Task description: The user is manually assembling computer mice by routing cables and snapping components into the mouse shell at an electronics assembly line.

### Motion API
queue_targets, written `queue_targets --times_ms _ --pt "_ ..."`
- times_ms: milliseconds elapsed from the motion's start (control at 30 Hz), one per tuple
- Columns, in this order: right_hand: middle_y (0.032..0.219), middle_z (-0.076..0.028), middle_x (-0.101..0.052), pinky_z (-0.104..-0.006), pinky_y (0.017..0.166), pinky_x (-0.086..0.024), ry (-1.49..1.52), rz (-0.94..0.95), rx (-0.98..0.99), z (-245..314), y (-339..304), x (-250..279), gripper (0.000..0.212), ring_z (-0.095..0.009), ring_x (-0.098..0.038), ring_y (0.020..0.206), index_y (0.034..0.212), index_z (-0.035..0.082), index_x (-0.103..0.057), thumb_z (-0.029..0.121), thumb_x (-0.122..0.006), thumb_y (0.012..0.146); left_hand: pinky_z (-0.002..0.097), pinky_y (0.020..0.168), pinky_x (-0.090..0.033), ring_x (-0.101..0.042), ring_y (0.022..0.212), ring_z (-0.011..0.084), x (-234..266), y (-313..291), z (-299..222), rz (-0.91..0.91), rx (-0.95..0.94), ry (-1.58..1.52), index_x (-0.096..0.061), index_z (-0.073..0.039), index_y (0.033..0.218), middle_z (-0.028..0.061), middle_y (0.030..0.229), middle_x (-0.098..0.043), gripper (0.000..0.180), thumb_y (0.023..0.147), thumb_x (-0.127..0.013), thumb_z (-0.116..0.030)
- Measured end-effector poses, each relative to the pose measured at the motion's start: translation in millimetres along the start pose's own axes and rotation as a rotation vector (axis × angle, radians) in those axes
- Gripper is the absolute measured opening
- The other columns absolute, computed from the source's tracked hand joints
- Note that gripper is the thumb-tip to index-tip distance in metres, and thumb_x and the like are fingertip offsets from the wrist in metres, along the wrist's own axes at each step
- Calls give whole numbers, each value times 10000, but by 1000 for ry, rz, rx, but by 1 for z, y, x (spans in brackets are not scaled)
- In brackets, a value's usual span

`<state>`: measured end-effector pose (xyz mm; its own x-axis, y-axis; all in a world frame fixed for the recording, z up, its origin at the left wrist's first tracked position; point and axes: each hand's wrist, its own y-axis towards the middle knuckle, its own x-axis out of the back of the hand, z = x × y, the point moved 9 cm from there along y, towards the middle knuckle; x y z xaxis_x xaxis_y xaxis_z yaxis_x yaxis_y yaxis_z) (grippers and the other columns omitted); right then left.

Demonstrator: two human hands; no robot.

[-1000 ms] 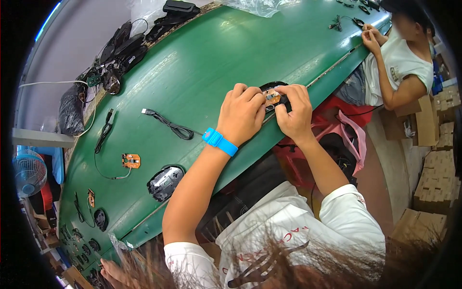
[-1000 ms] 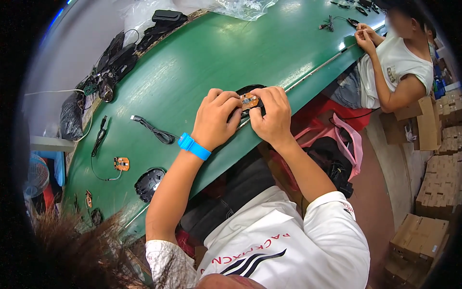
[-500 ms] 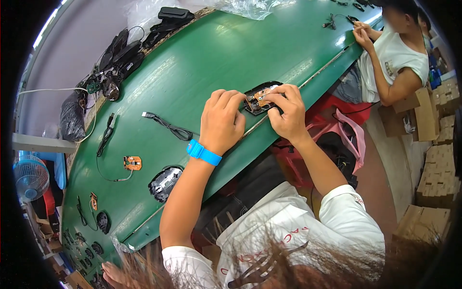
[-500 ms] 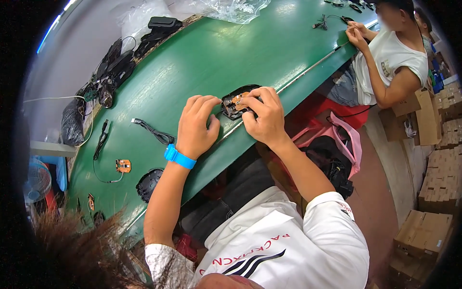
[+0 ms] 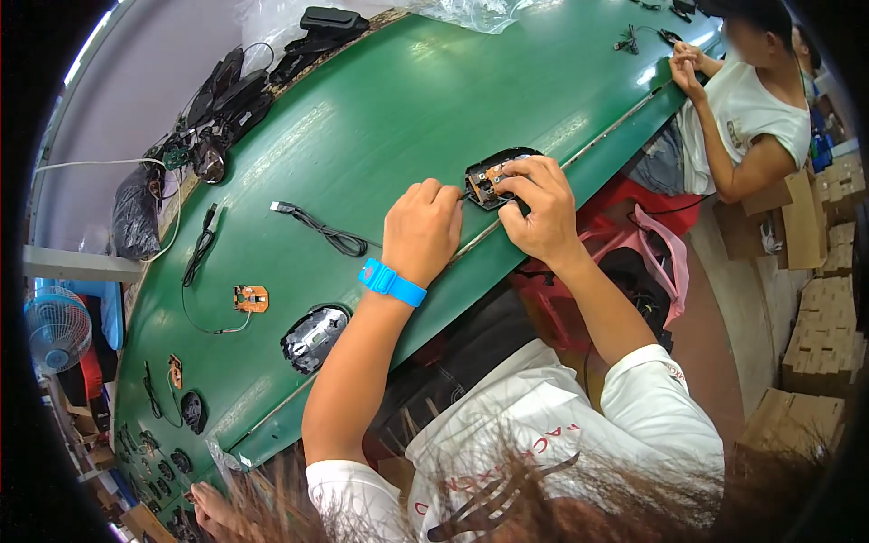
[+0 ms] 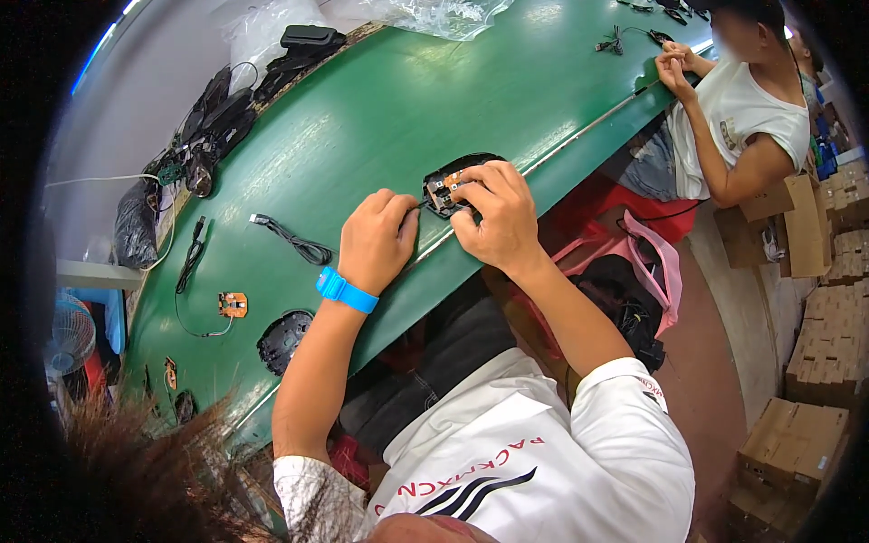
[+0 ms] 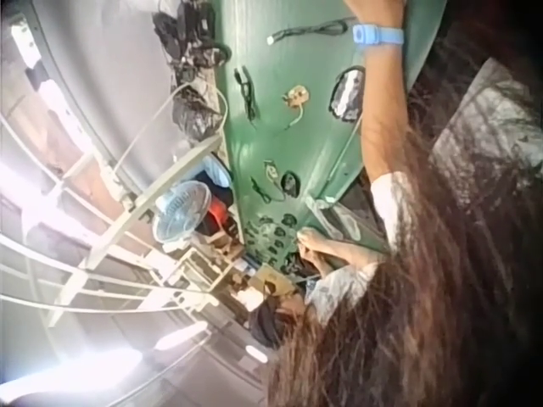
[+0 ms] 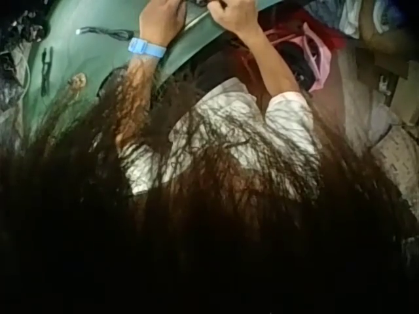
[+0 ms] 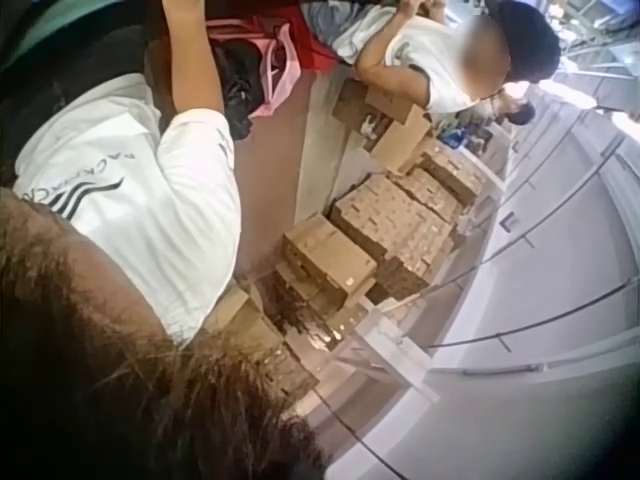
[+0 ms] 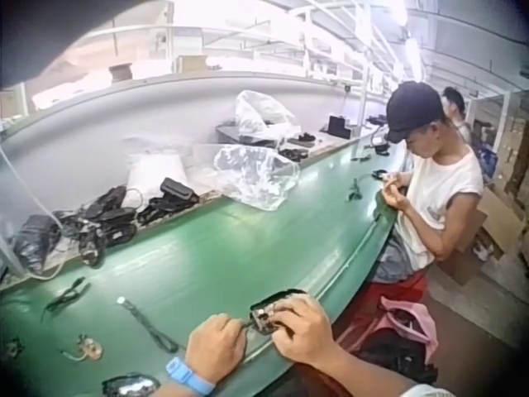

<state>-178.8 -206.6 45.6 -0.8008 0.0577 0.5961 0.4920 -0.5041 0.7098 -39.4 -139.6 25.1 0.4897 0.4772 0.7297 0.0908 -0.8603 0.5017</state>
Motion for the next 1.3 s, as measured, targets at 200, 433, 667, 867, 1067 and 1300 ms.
queue_targets --times_ms 200,433,667,867,1067,1300 --pt "1008 -78 -715 -423 883 -532 -10 4 43 1 0 -1 159 -313 -634 988 818 26 -706 41 -632 677 464 638 -549 -671 751 348 -12 6 -2 52 14 109 -604 -27 899 146 877 -595 109 908 -676 -109" --pt "1091 -77 -714 -443 940 -516 -3 135 87 -2 2 0 254 -314 -624 1059 936 26 -712 68 -651 693 484 570 -541 -674 659 368 -21 8 3 134 45 149 -590 -27 913 155 898 -595 125 932 -650 -135" --pt "1198 -71 -699 -472 1002 -486 -5 281 160 -17 3 4 367 -325 -604 1141 1048 34 -713 91 -664 689 488 567 -514 -646 637 383 -28 21 -4 196 118 148 -633 -37 925 144 882 -606 98 929 -650 -134" --pt "1227 -73 -688 -487 1026 -468 19 263 131 -24 -2 6 392 -333 -593 1179 1070 46 -710 111 -656 688 479 565 -510 -644 640 370 -30 21 -5 153 128 136 -631 -46 893 134 864 -603 97 916 -659 -136" --pt "1239 -70 -671 -531 1062 -434 -130 275 144 -19 3 8 401 -337 -580 1210 1076 50 -700 136 -654 687 481 575 -509 -645 659 367 -29 30 -5 191 119 154 -631 -52 882 130 860 -602 96 905 -670 -136" --pt "1230 -98 -652 -534 1071 -431 -3 248 86 -30 -2 7 403 -351 -570 1219 1080 57 -688 118 -644 684 477 660 -524 -661 789 347 -26 35 -11 191 116 112 -638 -55 936 117 905 -607 103 875 -692 -120"
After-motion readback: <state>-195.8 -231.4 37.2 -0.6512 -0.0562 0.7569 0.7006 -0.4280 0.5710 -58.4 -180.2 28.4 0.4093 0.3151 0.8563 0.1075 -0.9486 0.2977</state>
